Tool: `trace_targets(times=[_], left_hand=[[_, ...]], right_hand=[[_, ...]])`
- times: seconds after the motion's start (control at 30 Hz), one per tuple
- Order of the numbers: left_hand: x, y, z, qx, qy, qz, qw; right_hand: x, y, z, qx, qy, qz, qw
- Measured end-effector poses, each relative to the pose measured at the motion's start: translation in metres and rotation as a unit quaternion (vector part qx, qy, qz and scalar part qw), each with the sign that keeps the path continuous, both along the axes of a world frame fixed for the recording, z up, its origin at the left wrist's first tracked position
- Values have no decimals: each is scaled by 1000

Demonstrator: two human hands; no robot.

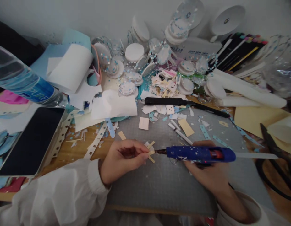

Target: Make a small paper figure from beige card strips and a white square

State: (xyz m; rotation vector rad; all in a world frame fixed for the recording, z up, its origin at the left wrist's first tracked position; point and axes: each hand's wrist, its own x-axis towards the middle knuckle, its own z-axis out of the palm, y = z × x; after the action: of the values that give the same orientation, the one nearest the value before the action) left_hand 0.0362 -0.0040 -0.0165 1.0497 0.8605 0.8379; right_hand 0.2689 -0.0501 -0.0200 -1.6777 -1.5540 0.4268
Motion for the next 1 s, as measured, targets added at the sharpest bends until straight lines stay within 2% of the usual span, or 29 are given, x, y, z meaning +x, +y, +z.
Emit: trace_targets(times=[0.2, 0.43, 0.77, 0.9, 1.0], left_hand=[[1, -1, 1, -13, -4, 11, 1000], [0, -1, 3, -24, -15, 9, 1000], [2, 0, 3, -52, -25, 16, 998], [1, 1, 3, -68, -19, 12, 997], [0, 2, 1, -64, -21, 15, 998]], right_hand=[[3, -2, -5, 10, -12, 10, 1000], [1, -1, -2, 23, -26, 15, 999], [11, -3, -12, 56, -122, 1, 991], [14, -3, -13, 63, -127, 12, 990], [21, -1, -9, 31, -133, -45, 990]])
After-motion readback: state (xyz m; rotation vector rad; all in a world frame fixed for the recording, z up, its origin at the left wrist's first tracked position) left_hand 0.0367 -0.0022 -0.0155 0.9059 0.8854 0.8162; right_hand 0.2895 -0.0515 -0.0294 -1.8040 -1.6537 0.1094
